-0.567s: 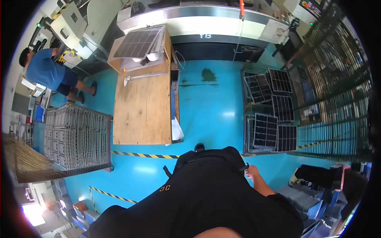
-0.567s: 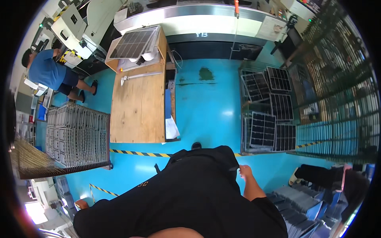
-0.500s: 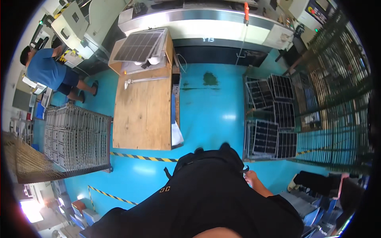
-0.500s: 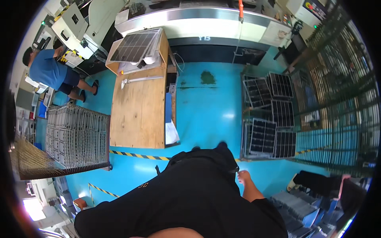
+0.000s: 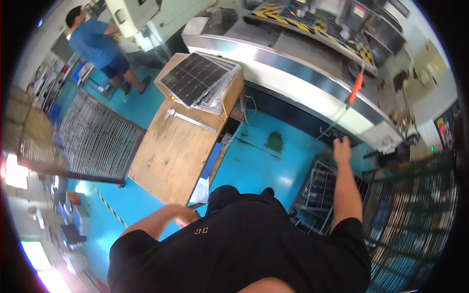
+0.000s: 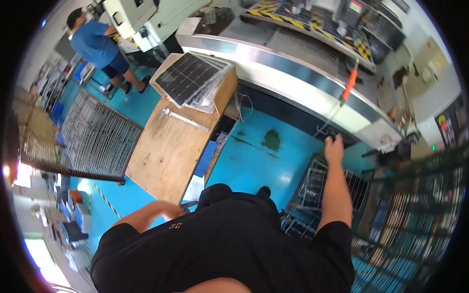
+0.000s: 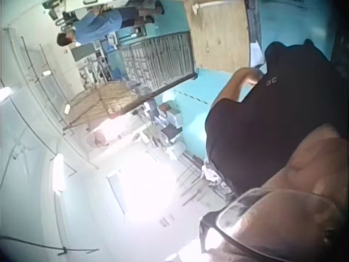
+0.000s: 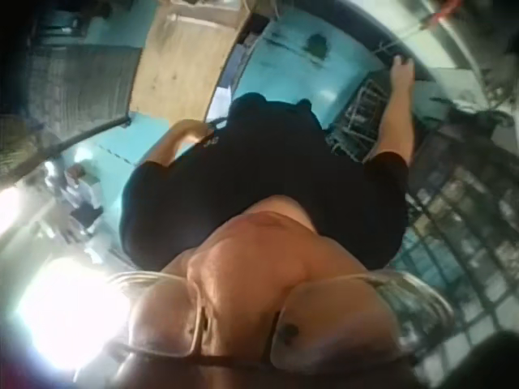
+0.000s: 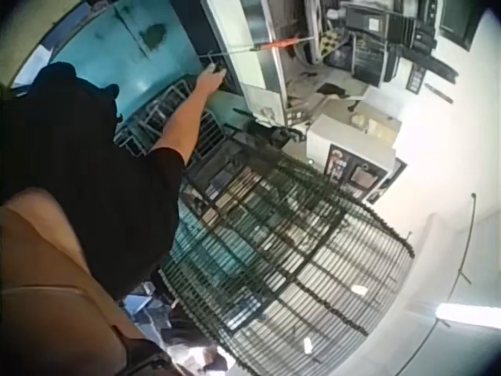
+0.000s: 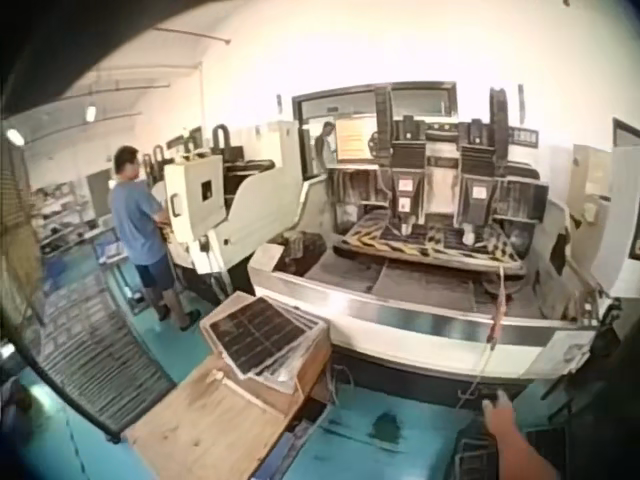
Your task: Clean solar panels using an air nozzle, place them on a processing machine, and update the production log.
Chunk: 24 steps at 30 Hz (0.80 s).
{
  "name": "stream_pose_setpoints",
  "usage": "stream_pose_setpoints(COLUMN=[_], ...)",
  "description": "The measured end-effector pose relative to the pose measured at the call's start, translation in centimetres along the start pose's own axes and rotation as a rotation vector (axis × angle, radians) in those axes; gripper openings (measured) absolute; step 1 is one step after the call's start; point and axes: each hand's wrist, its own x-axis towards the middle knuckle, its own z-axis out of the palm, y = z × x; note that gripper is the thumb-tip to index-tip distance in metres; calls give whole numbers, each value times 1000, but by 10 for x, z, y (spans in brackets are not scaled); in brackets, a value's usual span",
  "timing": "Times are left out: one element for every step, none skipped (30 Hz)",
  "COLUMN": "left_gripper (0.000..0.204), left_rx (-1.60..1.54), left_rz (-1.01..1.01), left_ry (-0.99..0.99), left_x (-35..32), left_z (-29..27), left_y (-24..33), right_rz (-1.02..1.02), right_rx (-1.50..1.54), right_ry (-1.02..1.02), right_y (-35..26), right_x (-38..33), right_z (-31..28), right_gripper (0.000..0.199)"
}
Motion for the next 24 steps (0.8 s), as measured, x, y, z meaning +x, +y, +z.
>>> stream_pose_setpoints(left_gripper=[29, 23, 22, 20, 20, 19, 19, 17, 17, 16, 16, 16, 17, 18, 19, 19, 18, 18, 18, 18, 18, 18, 19, 22], left_rx=[-22, -52, 84, -103, -125, -352, -550, -672, -677, -722, -763, -762, -760, -814, -856, -837, -813, -815, -1003, -1170, -1164, -1206, -1254, -1315], left_rz=[-213, -159, -75, 21, 35, 84, 158, 195, 223, 342, 460, 420, 380, 459, 542, 446, 347, 357, 396, 462, 475, 539, 592, 621], left_ry=[238, 359, 499, 782, 796, 886, 951, 921, 907, 1016, 1124, 1208, 1287, 1370, 1448, 1549, 1653, 1644, 1649, 1631, 1620, 1590, 1563, 1532], left_x=[-30, -21, -19, -19, -10, 1, 11, 15, 18, 17, 15, 8, 0, -5, -9, -15, -23, -33, -47, -57, -61, -61, -60, -59], left_z=[-32, -52, -81, -94, -108, -108, -118, -129, -149, -164, -180, -210, -242, -270, -305, -338, -370, -392, -397, -412, -429, -445, -455, -464], left_y=[53, 39, 47, 54, 50, 40, 31, 23, 16, 7, -4, -11, -17, -32, -48, -57, -65, -64, -63, -63, -64, -61, -59, -58], right_rz=[123, 32, -42, -6, 22, 32, -27, 66, 33, 55, -3, -21, -36, -49, -64, -75, -108, -137, -138, -243, -307, -356, -287, -779], right_rx=[59, 47, 17, 14, 13, -37, -106, -161, -342, -548, -448, -322, -199, -220, -240, -259, 148, 557, 561, 869, 620, 365, 194, -277], right_ry=[96, 220, 360, 336, 309, 120, 138, 100, 192, 220, 268, 204, 137, 132, 226, 320, 314, 299, 264, 156, -76, -301, -463, -542], right_y=[-6, 6, 33, 41, 37, -3, -20, -43, -25, -43, -57, -52, -47, -61, -68, -77, -96, -122, -186, -292, -356, -401, -423, -454], right_x=[50, 98, 138, 171, 197, 216, 225, 229, 238, 244, 244, 250, 261, 273, 279, 281, 287, 291, 271, 224, 186, 155, 125, 92], right_z=[-13, -22, -34, -43, -46, -38, -33, -29, -35, -31, -26, -32, -39, -43, -49, -54, -59, -66, -70, -65, -88, -100, -92, -91], right_gripper=[71, 73, 76, 74, 73, 64, 56, 54, 51, 48, 47, 45, 43, 43, 39, 35, 31, 28, 28, 26, 24, 21, 27, 41])
